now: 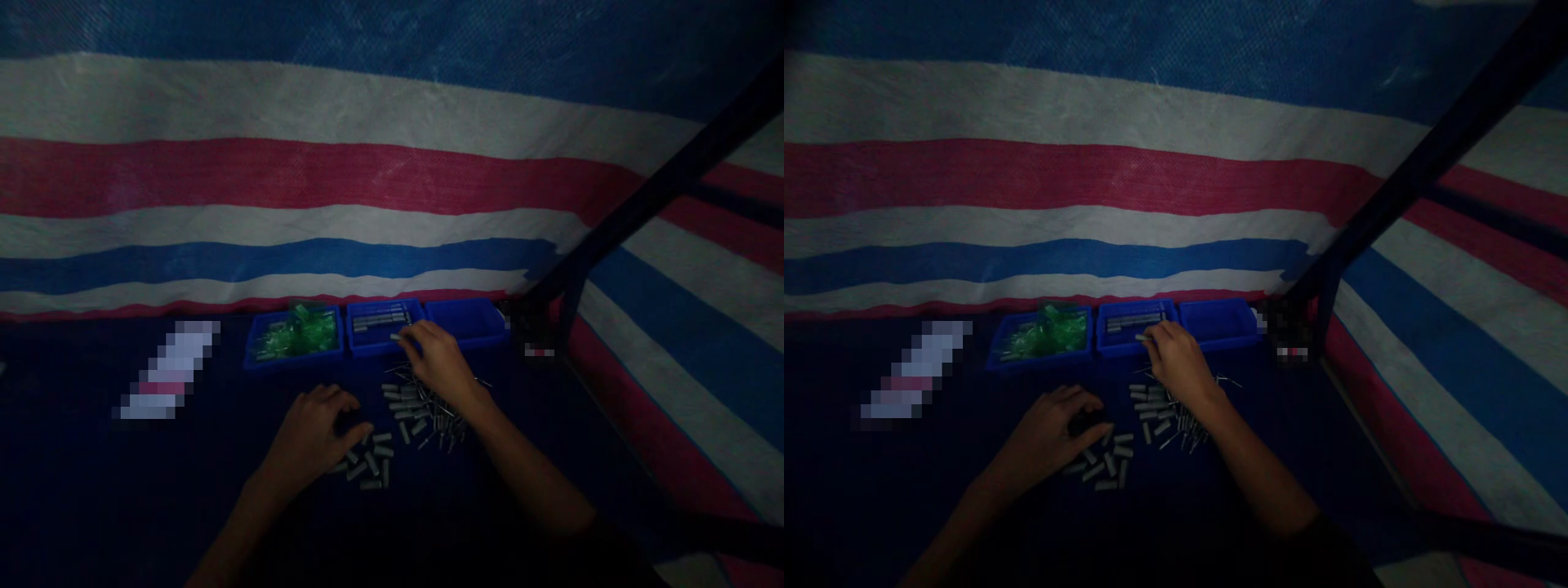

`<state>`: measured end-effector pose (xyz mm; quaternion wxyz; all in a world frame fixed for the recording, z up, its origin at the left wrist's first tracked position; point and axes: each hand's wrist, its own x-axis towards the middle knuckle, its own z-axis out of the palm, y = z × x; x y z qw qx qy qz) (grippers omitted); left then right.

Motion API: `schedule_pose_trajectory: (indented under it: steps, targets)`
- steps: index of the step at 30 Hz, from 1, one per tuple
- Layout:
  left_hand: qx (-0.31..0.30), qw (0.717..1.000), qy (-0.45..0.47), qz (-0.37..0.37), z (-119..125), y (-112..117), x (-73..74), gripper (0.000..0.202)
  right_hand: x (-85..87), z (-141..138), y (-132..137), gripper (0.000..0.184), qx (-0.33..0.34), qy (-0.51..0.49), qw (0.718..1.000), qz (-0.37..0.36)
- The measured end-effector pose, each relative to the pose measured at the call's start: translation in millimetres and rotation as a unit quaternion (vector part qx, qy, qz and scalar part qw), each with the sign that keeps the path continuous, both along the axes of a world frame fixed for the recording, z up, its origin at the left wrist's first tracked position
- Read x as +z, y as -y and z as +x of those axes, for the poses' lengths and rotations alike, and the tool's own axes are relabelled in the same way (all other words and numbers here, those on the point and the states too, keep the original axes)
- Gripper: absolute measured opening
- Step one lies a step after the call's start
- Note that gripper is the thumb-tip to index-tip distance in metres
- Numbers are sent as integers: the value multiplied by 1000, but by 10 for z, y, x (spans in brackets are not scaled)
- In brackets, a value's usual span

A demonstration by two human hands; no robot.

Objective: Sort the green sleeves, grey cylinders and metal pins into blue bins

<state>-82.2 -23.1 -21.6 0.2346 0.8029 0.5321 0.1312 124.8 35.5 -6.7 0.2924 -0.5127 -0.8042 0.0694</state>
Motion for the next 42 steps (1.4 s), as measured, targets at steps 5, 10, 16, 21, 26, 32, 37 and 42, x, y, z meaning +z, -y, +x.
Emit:
schedule_pose_trajectory:
  steps: [5, 10, 16, 21, 26, 32, 37, 42]
  targets:
    - [-4, 998, -61, 10, 33, 41, -33, 17, 8, -87, -596, 10, 50, 162, 982, -86]
    - [36, 996, -78, 25, 134, 91, -70, 15, -3, -233, -817, 12, 93, 223, 965, -98]
    - [38, 996, -71, 36, 140, 108, -79, 9, -15, -355, -874, 14, 102, 245, 961, -80]
    - [39, 998, -26, 40, 106, 63, -135, 11, 88, -234, -788, 16, 82, 196, 975, -62]
    - [48, 989, 128, 51, 78, -1, -166, 13, 111, -77, -101, 19, -13, -71, 997, 8]
    - [57, 970, 237, -28, 136, 24, -125, 18, -218, -199, 687, 21, 104, -87, 989, -65]
    - [98, 934, 328, -104, 160, 51, -123, 16, -291, -242, 704, 14, 97, -97, 989, -50]
    - [57, 955, 287, -53, 110, 44, -99, 16, -273, -260, 701, 14, 72, -115, 989, -50]
